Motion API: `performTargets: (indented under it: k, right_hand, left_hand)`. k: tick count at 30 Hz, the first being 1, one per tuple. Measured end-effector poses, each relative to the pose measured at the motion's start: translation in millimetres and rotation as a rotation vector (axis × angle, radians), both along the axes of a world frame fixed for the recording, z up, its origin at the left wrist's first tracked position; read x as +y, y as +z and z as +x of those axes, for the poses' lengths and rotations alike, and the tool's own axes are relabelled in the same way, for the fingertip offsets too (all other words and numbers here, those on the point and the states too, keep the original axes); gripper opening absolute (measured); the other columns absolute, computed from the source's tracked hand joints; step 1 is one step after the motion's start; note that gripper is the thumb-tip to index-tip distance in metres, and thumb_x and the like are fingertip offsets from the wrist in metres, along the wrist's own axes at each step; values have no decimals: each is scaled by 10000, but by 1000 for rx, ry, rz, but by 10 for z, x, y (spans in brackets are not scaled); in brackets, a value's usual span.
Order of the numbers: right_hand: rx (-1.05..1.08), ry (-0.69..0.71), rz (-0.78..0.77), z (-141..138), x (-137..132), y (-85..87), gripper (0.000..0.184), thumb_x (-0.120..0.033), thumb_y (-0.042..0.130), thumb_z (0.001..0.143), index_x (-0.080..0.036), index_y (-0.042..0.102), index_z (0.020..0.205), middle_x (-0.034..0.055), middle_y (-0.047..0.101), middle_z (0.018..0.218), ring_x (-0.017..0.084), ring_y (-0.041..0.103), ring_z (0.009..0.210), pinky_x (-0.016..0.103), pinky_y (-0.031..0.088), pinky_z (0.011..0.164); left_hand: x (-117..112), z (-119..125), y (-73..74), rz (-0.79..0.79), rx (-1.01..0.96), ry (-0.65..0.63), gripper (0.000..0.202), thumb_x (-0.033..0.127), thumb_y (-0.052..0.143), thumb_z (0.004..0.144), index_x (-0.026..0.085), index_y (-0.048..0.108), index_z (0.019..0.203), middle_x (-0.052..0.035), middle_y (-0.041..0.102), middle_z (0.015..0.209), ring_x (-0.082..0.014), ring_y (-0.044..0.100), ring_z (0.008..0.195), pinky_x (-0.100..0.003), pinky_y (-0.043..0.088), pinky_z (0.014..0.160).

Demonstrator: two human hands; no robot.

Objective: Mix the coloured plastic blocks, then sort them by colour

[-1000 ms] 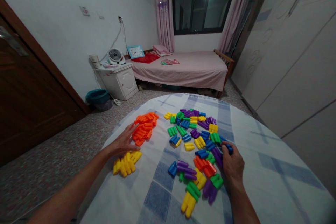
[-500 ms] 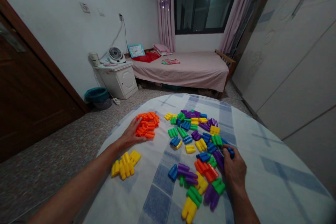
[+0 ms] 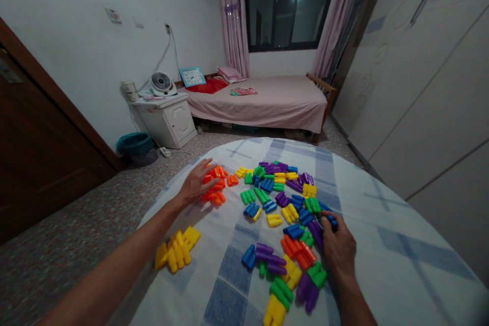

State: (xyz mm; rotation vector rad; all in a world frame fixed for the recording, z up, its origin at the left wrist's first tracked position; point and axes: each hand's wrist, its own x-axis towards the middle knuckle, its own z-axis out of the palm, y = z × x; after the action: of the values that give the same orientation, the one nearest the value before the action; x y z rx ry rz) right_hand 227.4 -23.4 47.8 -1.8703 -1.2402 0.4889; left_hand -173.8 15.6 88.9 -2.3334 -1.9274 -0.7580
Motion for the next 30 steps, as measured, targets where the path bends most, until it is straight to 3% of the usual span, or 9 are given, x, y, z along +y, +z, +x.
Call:
performTargets:
  k: [4, 7, 11, 13, 17, 21, 25, 30]
  right_hand:
    - [5, -7, -12, 5, 1, 4, 433, -489, 396, 760, -217, 659, 971, 77, 678, 838, 239, 595, 751, 326, 422, 669]
    - [16, -1, -8, 12, 5, 5, 438, -492, 395, 754, -213, 657, 965, 83, 681, 861, 244, 597, 774, 330, 425, 686]
    - [20, -3, -3, 16, 18, -22, 447, -495, 390, 749, -209, 653, 971, 91, 684, 902, 246, 597, 788, 336, 422, 702]
    - [10, -9, -10, 14, 22, -36, 451, -495, 392, 750, -211, 655, 981, 93, 684, 904, 248, 597, 784, 339, 420, 700]
    - [9, -7, 6, 7, 16, -37, 442, -490, 393, 755, -208, 657, 971, 98, 685, 911, 246, 599, 785, 341, 426, 704]
    - [17, -5, -1, 6, 9, -19, 449, -504, 389, 748, -211, 652, 965, 95, 684, 908, 244, 597, 773, 341, 430, 699]
    - [17, 1, -8, 7, 12, -19, 459, -518, 382, 742, -215, 647, 963, 93, 681, 925, 242, 595, 780, 340, 429, 710]
    - [13, 4, -4, 11, 17, -37, 456, -514, 381, 743, -214, 643, 966, 95, 677, 943, 251, 596, 825, 349, 424, 744]
  left_hand:
    - [331, 467, 14, -53, 130, -166, 473, 385, 506, 851, 197, 507, 1286, -117, 423, 1423, -258, 375, 1322, -452, 313, 1099]
    - [543, 683, -91, -151, 217, -126, 555, 326, 577, 806, 184, 450, 1327, -150, 423, 1414, -302, 362, 1325, -501, 311, 1081]
    - [666, 713, -212, -213, 300, 15, 523, 188, 549, 779, 160, 467, 1295, -176, 512, 1319, -350, 367, 1307, -583, 304, 1039]
    - [694, 698, -224, -201, 312, 45, 536, 162, 556, 760, 150, 471, 1289, -192, 491, 1335, -364, 352, 1313, -586, 306, 1032]
    - [796, 745, -193, -188, 267, -128, 576, 154, 572, 759, 209, 458, 1320, -127, 385, 1449, -294, 329, 1349, -464, 324, 1072]
    - [959, 845, -188, -288, 187, -262, 511, 186, 562, 773, 225, 515, 1280, -86, 534, 1321, -227, 513, 1196, -346, 406, 1002]
    - [1082, 928, -230, -284, 185, -255, 477, 225, 595, 754, 249, 564, 1229, -68, 614, 1161, -222, 582, 1049, -312, 445, 906]
    - [1056, 995, -336, -226, 171, -119, 398, 241, 604, 744, 150, 577, 1131, -119, 588, 1080, -247, 550, 1013, -344, 433, 890]
